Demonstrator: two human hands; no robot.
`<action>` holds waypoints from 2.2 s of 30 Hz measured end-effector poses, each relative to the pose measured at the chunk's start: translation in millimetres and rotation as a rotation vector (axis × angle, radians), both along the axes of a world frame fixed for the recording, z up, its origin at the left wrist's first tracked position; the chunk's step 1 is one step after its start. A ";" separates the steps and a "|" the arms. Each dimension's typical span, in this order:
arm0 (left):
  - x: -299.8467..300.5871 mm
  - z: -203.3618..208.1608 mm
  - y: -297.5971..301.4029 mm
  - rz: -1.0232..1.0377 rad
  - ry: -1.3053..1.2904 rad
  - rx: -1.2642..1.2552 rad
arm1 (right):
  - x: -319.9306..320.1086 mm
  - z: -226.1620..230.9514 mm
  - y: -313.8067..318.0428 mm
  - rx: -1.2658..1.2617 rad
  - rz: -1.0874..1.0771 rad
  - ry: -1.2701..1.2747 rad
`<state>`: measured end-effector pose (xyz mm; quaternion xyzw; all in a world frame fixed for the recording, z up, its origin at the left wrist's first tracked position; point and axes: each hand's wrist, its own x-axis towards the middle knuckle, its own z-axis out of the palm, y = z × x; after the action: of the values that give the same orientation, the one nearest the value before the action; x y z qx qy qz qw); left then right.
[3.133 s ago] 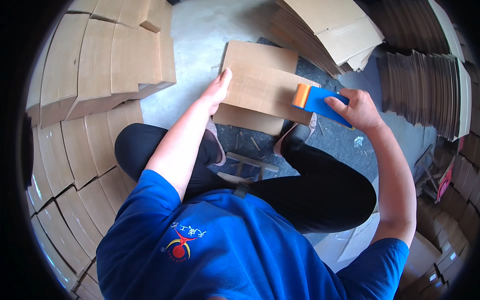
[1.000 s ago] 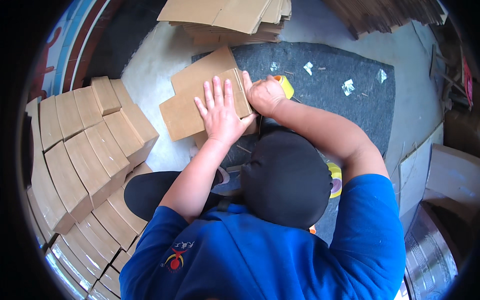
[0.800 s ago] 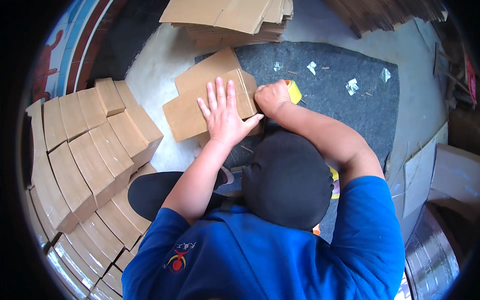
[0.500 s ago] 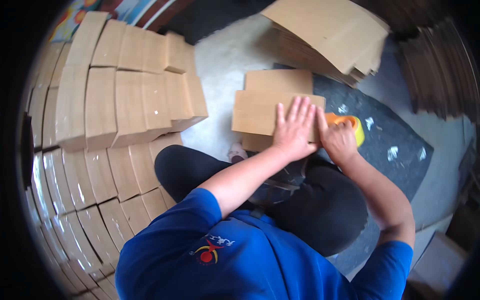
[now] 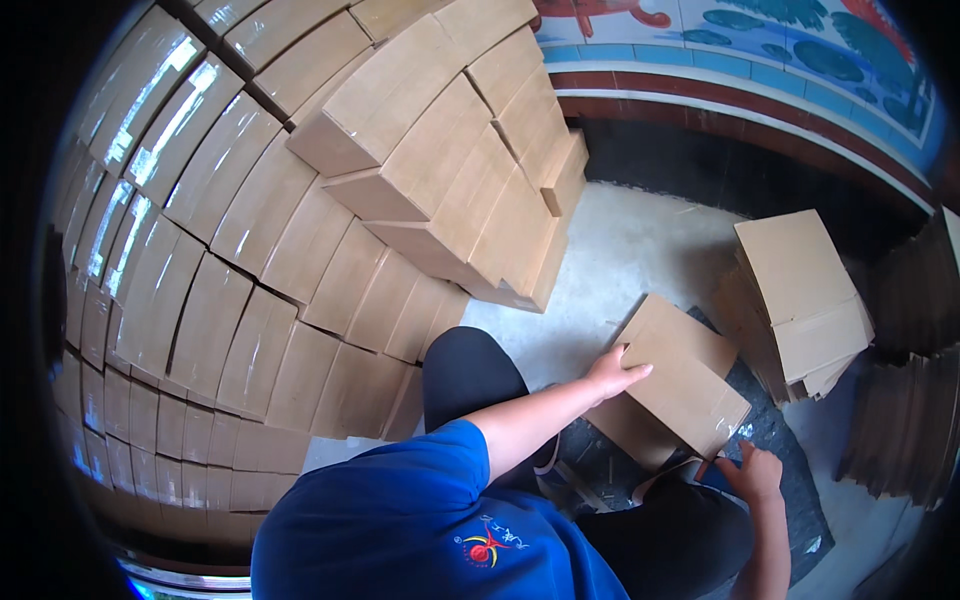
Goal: Assembling and taping cardboard boxes for packaging.
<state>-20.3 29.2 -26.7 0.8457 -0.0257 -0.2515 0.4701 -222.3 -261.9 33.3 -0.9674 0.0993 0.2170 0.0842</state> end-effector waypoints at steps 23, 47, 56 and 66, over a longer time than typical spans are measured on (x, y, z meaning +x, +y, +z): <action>118.0 341.1 70.9 -0.076 -1.328 -0.596 | 291.5 245.4 58.4 0.833 -0.123 -1.084; 148.2 309.6 184.9 0.154 -1.073 -0.561 | 480.2 391.1 321.4 -0.362 0.776 -1.247; 135.7 271.9 171.7 0.123 -1.041 -0.525 | 523.3 425.0 350.2 -0.650 0.900 -1.042; 126.1 258.5 177.0 0.129 -0.905 -0.618 | 555.4 449.4 370.1 -0.797 0.772 -0.958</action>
<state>105.8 206.2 231.8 0.6919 -0.2461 0.1857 0.6528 333.1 108.3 482.7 -0.8795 -0.2248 -0.2683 -0.3223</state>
